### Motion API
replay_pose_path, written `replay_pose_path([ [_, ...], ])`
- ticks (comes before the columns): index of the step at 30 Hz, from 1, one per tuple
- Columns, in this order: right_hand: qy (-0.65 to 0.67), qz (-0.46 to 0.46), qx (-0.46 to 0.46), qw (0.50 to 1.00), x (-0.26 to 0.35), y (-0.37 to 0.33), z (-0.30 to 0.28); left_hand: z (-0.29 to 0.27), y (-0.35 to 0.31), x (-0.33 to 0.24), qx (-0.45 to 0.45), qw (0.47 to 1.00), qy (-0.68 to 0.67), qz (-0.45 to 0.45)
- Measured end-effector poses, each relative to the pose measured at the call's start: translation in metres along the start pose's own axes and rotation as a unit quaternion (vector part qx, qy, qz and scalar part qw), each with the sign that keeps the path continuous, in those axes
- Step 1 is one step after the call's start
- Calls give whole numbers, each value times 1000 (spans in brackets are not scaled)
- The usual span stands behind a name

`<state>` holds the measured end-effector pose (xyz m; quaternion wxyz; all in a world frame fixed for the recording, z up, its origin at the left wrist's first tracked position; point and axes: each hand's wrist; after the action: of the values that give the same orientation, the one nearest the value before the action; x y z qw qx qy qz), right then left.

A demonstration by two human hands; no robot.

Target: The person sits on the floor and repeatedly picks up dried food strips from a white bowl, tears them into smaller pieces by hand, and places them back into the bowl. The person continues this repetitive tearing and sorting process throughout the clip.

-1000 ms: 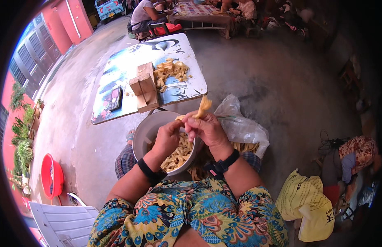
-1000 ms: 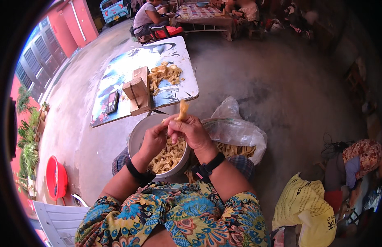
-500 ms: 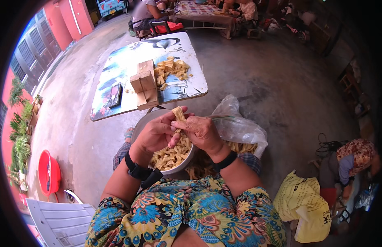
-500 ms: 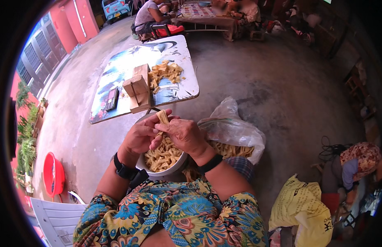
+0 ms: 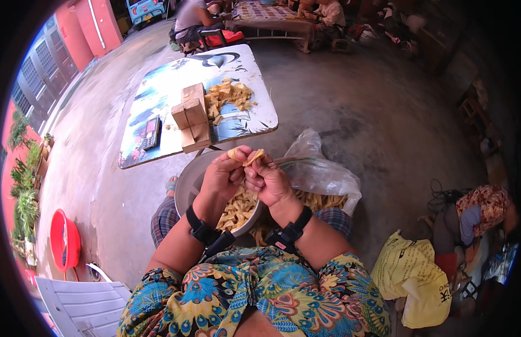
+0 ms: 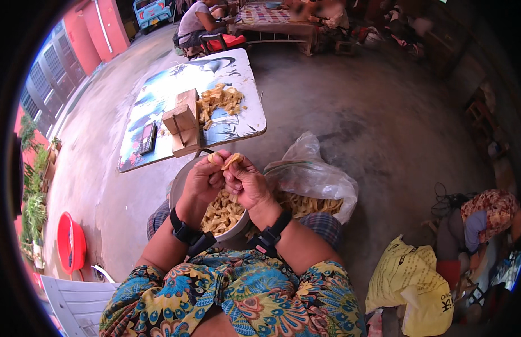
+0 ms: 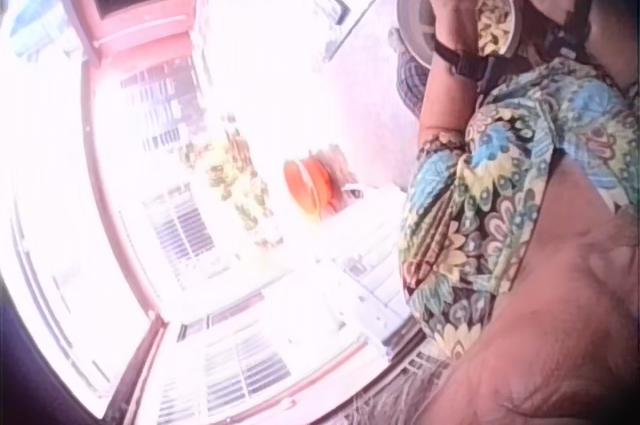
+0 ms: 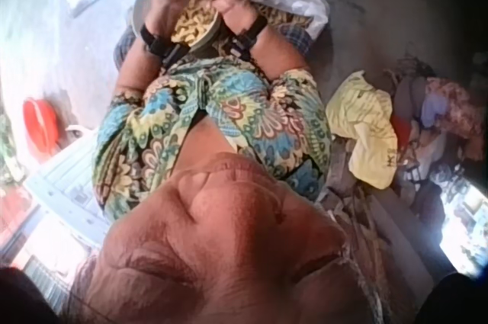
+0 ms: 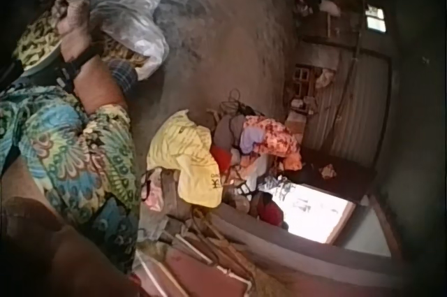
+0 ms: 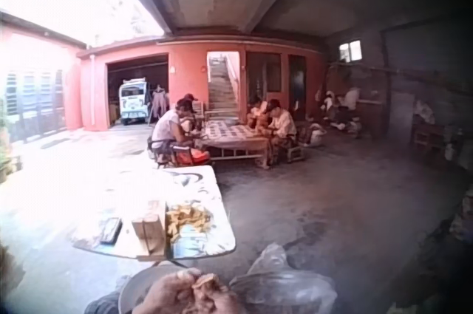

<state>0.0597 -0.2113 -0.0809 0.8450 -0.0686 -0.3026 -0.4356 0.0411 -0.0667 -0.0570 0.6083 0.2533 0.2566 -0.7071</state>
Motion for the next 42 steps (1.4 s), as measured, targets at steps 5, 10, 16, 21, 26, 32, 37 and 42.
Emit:
replay_pose_path([
  [5, -12, 17, -90, 996, 7, 3, -3, 3, -3, 15, 27, 981, 142, 126],
  [10, -103, 17, -138, 985, 13, 12, -7, -3, -2, 17, 23, 963, 217, 156],
  [16, -482, -99, -162, 855, -9, 10, -5, -27, -1, 16, 43, 906, 369, 203],
  [21, -738, -228, -77, 630, 1, 0, 12, -40, -13, 9, 20, 780, 558, 281],
  [26, -782, -205, 3, 589, 12, -4, 15, -32, -28, 2, -13, 641, 705, 303],
  [32, -718, -59, -2, 693, 27, -1, 5, -20, -39, -1, -3, 730, 659, 184],
  [37, -629, 30, 71, 774, 37, -4, 9, -21, -45, -12, -28, 894, 437, -98],
  [42, -599, -21, 50, 799, 25, -5, 5, -32, -41, -4, 7, 934, 357, 8],
])
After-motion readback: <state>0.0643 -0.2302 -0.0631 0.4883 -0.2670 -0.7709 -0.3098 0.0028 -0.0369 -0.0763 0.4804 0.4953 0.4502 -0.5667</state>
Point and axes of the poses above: each hand's wrist, its own y-axis towards the middle knuckle, its own z-axis out of the palm, x = y × z, and after that the axes turned 4 degrees about -y, right-handed
